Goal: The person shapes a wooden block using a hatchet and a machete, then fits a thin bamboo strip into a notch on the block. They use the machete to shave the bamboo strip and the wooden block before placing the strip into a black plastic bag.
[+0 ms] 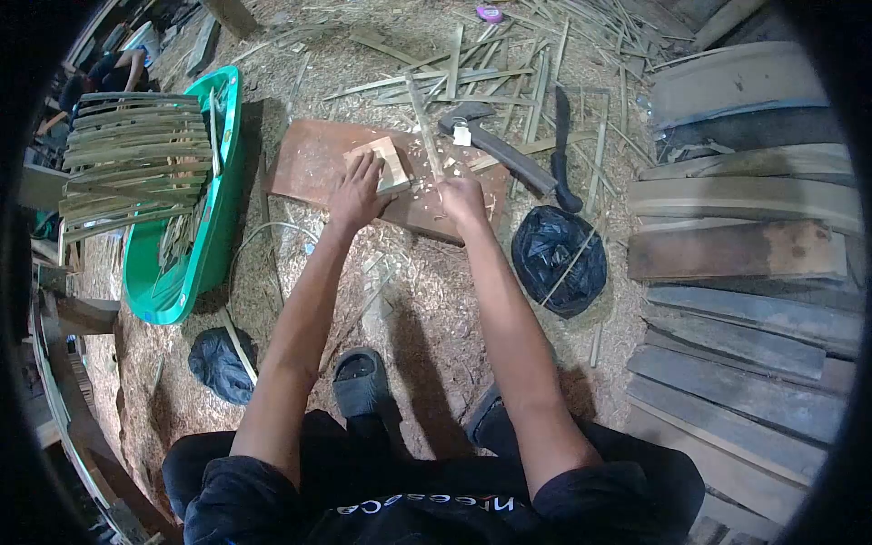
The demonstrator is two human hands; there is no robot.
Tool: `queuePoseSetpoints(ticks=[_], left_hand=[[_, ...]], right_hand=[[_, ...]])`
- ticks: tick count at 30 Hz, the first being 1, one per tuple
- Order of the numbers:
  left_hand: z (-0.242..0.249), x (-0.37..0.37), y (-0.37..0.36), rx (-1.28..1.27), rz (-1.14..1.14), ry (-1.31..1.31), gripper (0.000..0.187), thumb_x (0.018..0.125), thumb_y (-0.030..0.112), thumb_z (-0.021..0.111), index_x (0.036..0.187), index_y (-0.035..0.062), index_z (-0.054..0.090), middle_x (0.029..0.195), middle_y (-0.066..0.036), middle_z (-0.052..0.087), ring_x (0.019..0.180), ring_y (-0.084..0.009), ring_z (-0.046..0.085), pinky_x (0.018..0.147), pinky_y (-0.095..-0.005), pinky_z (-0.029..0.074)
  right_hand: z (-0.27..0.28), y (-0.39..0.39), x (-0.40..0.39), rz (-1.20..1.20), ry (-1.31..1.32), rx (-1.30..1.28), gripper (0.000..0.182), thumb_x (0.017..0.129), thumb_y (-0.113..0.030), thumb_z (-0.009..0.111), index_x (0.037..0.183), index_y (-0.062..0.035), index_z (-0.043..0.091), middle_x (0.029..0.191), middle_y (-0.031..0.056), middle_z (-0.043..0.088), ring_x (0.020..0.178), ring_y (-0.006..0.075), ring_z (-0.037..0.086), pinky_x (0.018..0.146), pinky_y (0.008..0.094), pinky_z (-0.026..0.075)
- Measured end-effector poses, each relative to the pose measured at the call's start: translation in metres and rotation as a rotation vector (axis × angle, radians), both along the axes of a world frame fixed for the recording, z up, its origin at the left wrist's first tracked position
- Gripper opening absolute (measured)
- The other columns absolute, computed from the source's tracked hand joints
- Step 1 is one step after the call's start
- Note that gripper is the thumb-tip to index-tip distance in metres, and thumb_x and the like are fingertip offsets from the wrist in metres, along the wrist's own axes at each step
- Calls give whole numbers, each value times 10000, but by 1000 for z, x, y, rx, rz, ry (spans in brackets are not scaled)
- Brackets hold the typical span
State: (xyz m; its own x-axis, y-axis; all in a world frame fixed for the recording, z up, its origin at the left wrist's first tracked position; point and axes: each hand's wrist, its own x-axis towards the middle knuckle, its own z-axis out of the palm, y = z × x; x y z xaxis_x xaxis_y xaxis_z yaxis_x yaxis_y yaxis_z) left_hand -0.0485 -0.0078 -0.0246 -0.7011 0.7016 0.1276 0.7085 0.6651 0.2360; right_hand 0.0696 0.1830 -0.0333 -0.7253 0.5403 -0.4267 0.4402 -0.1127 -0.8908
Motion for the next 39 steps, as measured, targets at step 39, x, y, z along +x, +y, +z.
queuePoseSetpoints(ticks=[39], left_hand=[[-44, 4, 18, 1129, 544, -705, 593, 1067, 442, 300, 1361, -41, 477, 1183, -151, 609, 953, -209, 581, 801, -378, 490]], right_hand=[[-3, -6, -27, -57, 200, 17, 232, 967, -167, 622, 1069, 15, 725, 890, 57, 728, 770, 111, 630, 716, 262, 487]])
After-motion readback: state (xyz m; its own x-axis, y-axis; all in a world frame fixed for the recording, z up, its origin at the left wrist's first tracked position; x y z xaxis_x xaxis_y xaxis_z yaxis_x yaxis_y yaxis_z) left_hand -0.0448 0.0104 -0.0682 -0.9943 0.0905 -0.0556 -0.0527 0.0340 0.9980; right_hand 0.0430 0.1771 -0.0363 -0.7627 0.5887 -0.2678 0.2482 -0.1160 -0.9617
